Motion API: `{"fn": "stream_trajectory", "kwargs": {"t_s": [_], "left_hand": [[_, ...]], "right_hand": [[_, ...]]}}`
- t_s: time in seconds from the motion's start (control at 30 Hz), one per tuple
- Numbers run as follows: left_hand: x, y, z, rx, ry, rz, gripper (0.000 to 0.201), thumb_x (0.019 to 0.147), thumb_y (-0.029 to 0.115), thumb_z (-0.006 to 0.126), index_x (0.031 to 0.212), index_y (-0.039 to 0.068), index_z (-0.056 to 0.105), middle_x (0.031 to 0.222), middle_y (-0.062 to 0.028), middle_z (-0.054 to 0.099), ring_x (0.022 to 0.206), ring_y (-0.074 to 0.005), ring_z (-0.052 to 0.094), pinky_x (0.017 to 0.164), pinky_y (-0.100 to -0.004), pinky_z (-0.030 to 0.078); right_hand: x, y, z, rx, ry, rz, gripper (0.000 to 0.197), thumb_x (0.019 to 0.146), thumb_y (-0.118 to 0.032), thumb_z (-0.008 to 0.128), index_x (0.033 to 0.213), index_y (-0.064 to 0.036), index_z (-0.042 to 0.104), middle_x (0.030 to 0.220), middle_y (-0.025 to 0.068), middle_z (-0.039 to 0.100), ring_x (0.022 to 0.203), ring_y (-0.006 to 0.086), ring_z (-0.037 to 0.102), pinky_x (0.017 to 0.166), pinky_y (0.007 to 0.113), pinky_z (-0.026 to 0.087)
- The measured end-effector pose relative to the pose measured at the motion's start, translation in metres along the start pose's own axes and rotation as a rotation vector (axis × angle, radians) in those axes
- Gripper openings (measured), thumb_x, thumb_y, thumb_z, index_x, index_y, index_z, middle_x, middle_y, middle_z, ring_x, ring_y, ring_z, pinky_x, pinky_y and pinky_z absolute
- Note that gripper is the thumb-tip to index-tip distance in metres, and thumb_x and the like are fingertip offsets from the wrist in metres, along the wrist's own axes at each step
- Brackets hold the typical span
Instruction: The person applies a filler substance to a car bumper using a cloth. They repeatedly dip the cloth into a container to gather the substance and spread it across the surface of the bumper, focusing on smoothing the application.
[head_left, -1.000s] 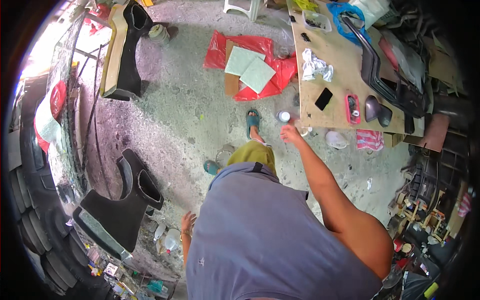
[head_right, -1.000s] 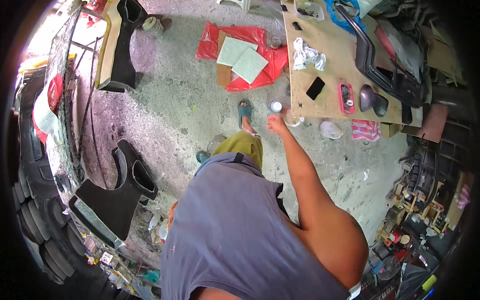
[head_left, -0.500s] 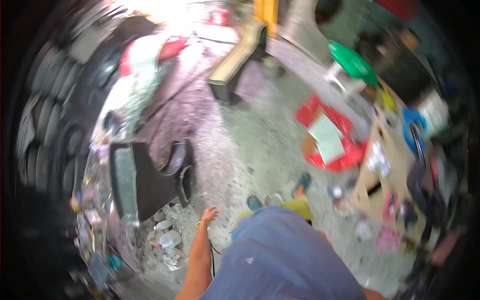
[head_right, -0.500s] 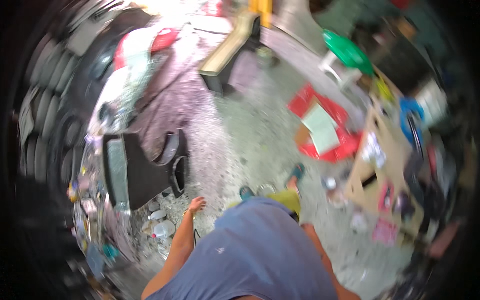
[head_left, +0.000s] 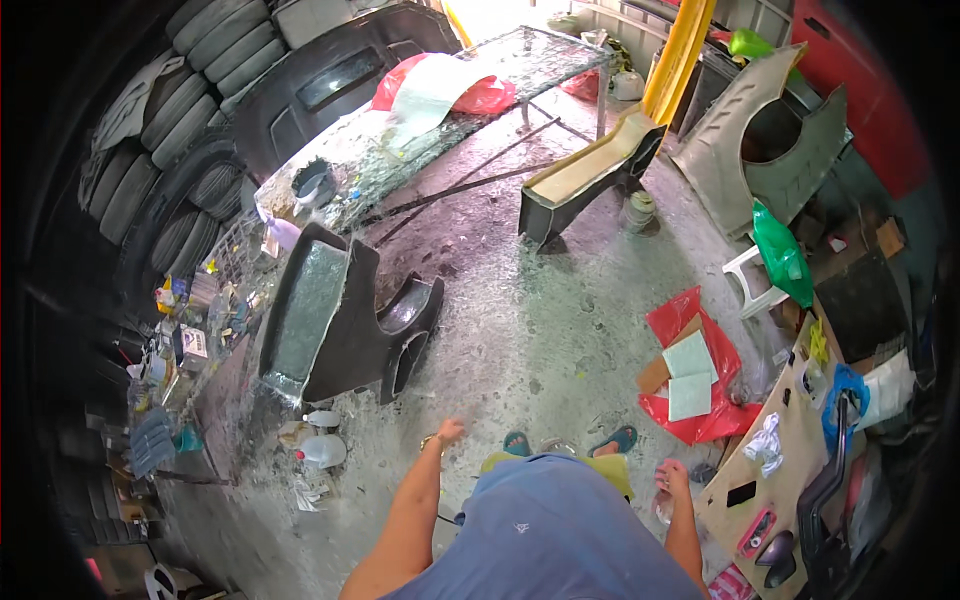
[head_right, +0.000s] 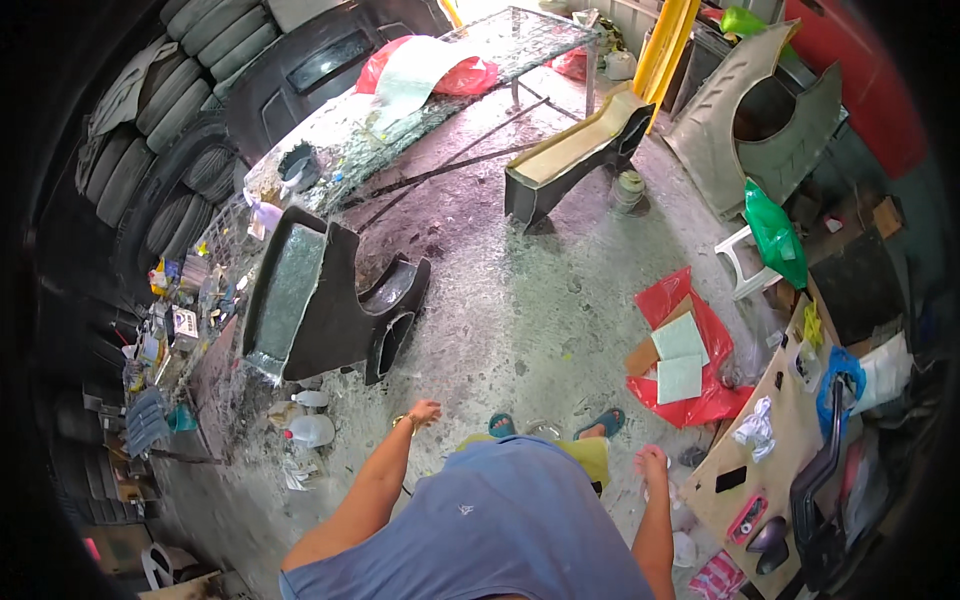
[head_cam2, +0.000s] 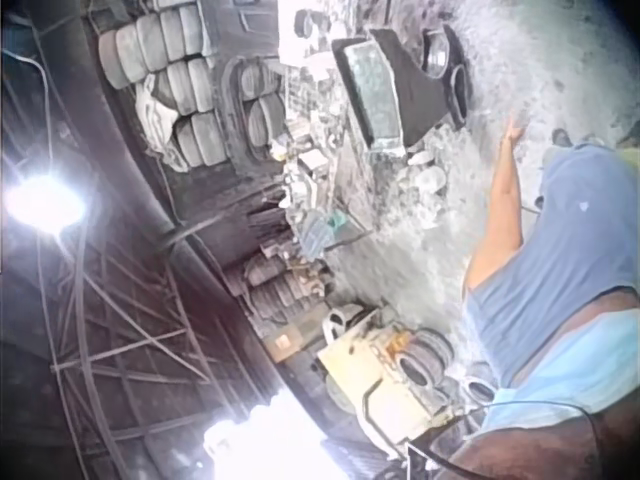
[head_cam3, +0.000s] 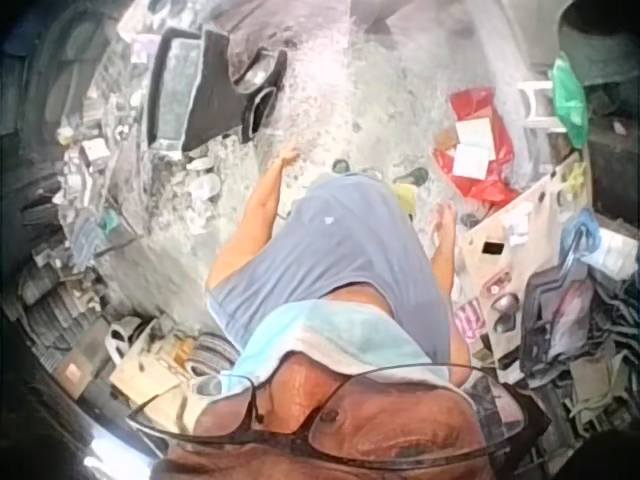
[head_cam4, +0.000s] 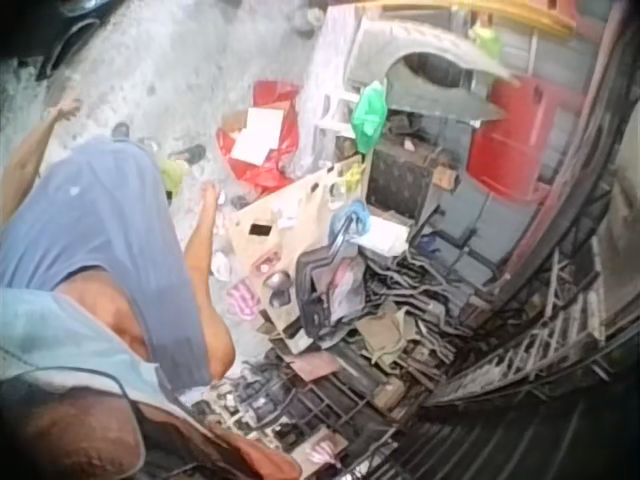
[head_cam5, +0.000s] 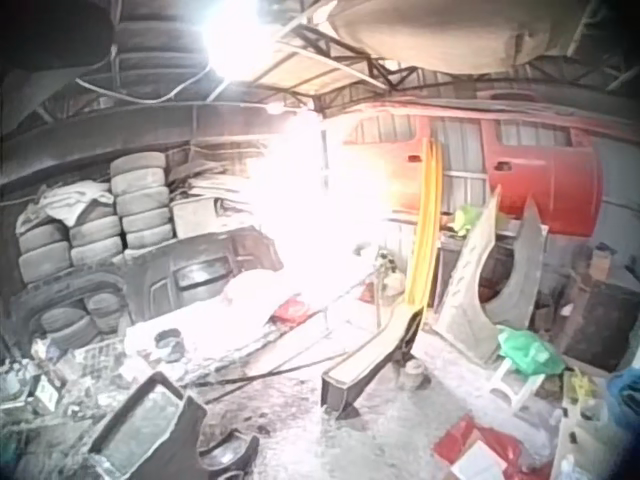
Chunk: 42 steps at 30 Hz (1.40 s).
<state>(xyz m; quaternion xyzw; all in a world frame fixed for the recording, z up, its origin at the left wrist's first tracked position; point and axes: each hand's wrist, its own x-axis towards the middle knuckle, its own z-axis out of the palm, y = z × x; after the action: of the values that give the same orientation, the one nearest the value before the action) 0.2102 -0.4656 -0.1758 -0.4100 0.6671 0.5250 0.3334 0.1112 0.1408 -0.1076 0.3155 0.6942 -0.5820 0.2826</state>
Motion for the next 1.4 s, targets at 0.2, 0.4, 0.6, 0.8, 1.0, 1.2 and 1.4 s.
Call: {"fn": "stream_trajectory", "kwargs": {"t_s": [0.2,0.4,0.6,0.8,1.0,1.2,1.4], "left_hand": [[0.041,0.032,-0.022,-0.023,-0.075,-0.045,0.031,0.087,0.023,0.052,0.117,0.015,0.054,0.094,-0.006,0.063,0.081,-0.0208,0.061,0.07,-0.0374,0.047],[0.065,0.16,0.014,-0.195,-0.201,0.084,0.037,0.09,0.022,0.052,0.123,0.008,0.048,0.114,-0.0128,0.06,0.099,-0.0278,0.06,0.081,-0.0403,0.049],[0.071,0.259,-0.009,0.101,-0.165,0.113,0.029,0.088,0.022,0.057,0.11,0.004,0.056,0.102,-0.0112,0.064,0.099,-0.027,0.061,0.08,-0.0415,0.049],[0.125,0.358,-0.042,0.244,-0.027,0.084,0.022,0.085,0.028,0.061,0.09,0.007,0.061,0.08,-0.0038,0.065,0.075,-0.0174,0.064,0.059,-0.0295,0.047],[0.212,0.476,0.033,0.572,-0.124,0.184,0.03,0.088,0.028,0.057,0.105,0.004,0.06,0.085,-0.0037,0.061,0.077,-0.0161,0.059,0.062,-0.0291,0.046],[0.244,0.58,0.21,0.736,-0.335,0.473,0.058,0.091,0.038,0.05,0.134,0.001,0.038,0.136,-0.0196,0.04,0.125,-0.0286,0.04,0.103,-0.0357,0.031],[0.277,0.616,0.323,1.223,-0.328,0.794,0.052,0.094,0.037,0.043,0.132,0.002,0.039,0.14,-0.0241,0.032,0.129,-0.0377,0.03,0.105,-0.0405,0.028]], "right_hand": [[0.003,0.03,0.017,0.013,-0.021,-0.076,0.009,0.087,-0.018,0.051,0.086,-0.0114,0.056,0.068,0.0007,0.055,0.056,0.0125,0.053,0.047,0.028,0.044],[0.003,0.081,0.002,-0.168,0.019,0.238,0.02,0.081,-0.027,0.053,0.085,-0.0088,0.06,0.07,0.0044,0.059,0.055,0.0171,0.058,0.045,0.032,0.047],[0.059,0.037,0.055,0.0,0.09,0.338,0.018,0.078,-0.018,0.055,0.094,-0.0106,0.059,0.074,0.0049,0.059,0.056,0.0196,0.058,0.046,0.035,0.047],[0.132,-0.13,0.093,0.132,0.061,-0.017,0.029,0.084,-0.022,0.057,0.109,-0.0056,0.055,0.078,0.0056,0.061,0.062,0.0141,0.056,0.052,0.03,0.047],[0.139,-0.186,0.067,0.446,0.225,-0.188,0.028,0.083,-0.018,0.059,0.106,-0.0034,0.056,0.089,0.009,0.063,0.069,0.0162,0.06,0.058,0.031,0.048],[0.115,-0.045,0.04,0.379,0.425,0.316,0.026,0.081,-0.024,0.06,0.103,-0.0111,0.058,0.084,0.0034,0.061,0.067,0.0137,0.058,0.054,0.031,0.047],[0.108,-0.034,0.029,0.777,0.523,0.62,0.022,0.079,-0.022,0.061,0.099,-0.0125,0.059,0.082,0.0033,0.062,0.068,0.016,0.062,0.052,0.032,0.048]]}}
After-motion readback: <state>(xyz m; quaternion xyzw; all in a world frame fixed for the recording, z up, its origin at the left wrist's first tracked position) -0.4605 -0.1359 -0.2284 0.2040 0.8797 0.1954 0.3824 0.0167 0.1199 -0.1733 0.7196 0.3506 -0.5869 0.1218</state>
